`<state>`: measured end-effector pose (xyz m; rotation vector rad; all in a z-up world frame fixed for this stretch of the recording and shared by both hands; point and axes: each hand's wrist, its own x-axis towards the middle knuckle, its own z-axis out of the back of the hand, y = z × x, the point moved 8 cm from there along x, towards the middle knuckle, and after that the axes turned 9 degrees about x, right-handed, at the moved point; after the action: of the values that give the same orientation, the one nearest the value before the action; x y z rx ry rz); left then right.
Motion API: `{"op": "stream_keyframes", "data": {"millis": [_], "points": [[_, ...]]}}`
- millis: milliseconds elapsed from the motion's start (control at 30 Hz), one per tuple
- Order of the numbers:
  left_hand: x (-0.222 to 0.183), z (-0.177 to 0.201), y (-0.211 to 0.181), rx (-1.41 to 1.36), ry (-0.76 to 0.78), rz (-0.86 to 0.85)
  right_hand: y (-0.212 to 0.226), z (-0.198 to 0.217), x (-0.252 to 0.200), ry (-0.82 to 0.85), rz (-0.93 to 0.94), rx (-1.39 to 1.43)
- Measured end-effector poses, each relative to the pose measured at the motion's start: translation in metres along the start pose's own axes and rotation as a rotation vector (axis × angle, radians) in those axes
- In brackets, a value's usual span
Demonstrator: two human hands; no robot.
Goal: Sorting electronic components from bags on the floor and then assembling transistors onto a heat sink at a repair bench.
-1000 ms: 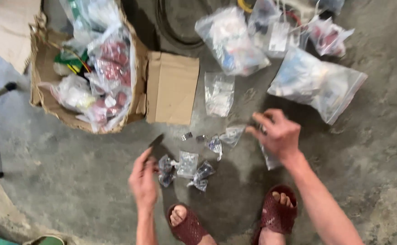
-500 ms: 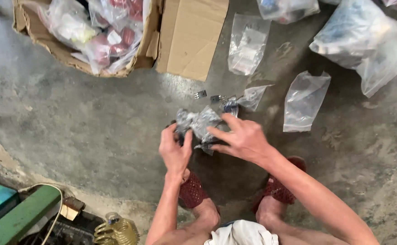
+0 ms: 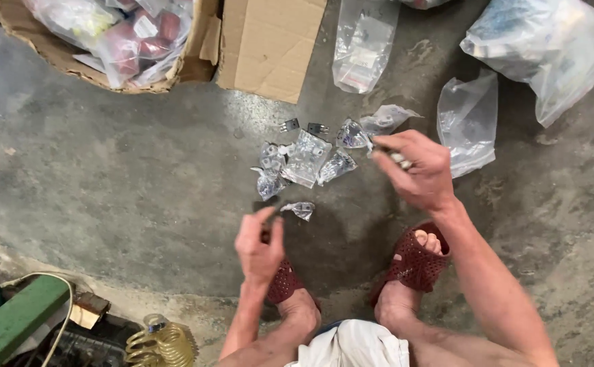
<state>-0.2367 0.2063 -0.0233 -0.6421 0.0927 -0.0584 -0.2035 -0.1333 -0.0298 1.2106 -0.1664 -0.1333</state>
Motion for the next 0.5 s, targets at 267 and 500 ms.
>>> {"op": "stream_keyframes", "data": {"millis": [267, 500], "points": [[-0.018, -0.041, -0.039, 0.339, 0.057, -0.359, 0.016, -0.037, -0.02, 0.152, 0.146, -0.265], [-0.01, -0.034, -0.051, 0.065, 0.076, -0.307, 0.006, -0.049, -0.015, 0.156, 0.258, -0.412]]}}
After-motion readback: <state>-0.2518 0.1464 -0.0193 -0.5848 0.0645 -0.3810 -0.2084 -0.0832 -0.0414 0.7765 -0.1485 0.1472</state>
